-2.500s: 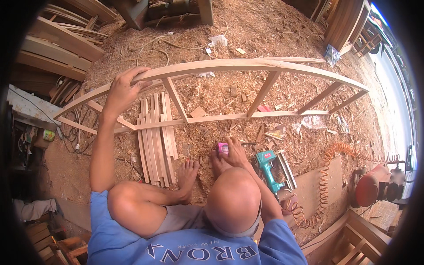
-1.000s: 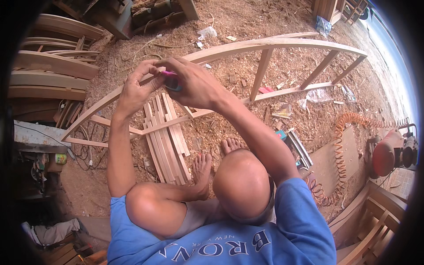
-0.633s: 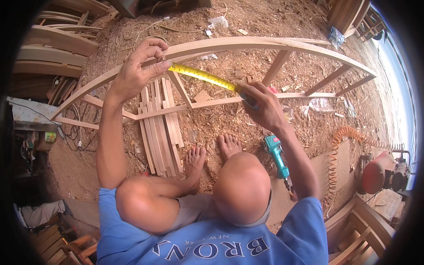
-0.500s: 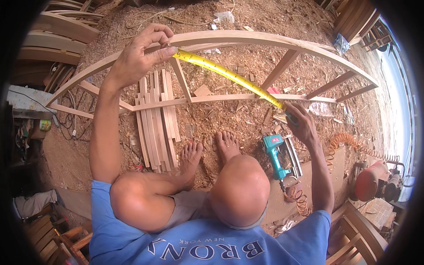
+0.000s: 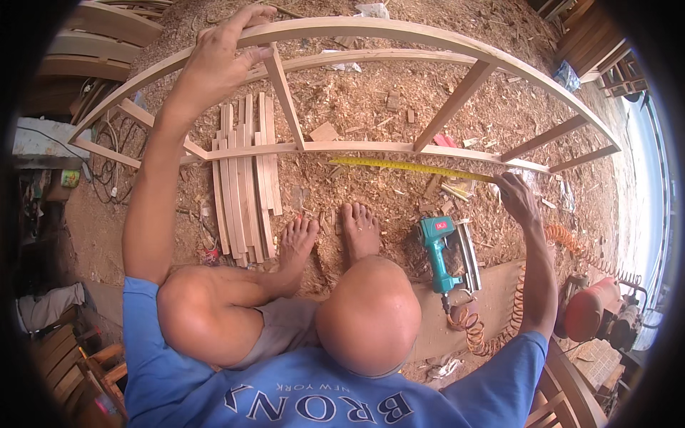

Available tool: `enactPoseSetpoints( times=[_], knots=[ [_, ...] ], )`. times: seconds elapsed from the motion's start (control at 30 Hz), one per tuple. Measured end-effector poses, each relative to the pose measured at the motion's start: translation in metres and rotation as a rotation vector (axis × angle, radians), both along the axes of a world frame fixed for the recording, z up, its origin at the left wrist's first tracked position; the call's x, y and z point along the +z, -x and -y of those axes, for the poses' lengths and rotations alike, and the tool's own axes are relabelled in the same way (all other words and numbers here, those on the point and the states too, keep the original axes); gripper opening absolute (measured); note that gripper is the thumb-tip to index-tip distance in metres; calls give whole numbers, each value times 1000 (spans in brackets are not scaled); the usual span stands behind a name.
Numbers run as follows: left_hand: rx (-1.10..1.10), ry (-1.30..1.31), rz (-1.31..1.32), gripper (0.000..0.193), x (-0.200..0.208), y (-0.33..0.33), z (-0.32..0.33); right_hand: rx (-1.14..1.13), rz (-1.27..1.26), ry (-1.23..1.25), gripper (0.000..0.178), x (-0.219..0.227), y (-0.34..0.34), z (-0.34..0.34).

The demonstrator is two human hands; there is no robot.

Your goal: The person assembles a wooden frame on the floor using a nail gun and a tape measure. They position wooden slats, measure distances, and fasten pieces together to form a rectangular structure.

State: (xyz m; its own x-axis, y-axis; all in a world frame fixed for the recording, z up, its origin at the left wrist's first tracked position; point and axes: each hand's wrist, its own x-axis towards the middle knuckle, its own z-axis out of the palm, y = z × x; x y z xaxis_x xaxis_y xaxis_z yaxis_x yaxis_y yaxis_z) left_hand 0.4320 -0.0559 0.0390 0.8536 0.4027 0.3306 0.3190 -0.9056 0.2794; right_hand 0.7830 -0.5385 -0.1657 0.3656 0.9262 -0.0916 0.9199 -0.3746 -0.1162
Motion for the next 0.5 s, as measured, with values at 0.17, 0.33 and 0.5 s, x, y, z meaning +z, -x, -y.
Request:
enactPoseSetpoints(
  times=[0.17, 0.33, 0.5],
  knots=[
    [64, 155, -71, 31, -3, 0, -2, 87, 26, -64, 44, -30, -10, -51],
    [24, 31, -56, 26, 11, -4, -3, 127, 28, -59, 40, -41, -6, -72],
    [135, 237, -242, 24, 31, -17, 2, 35, -81, -63, 41, -39, -4, -69]
  ],
)
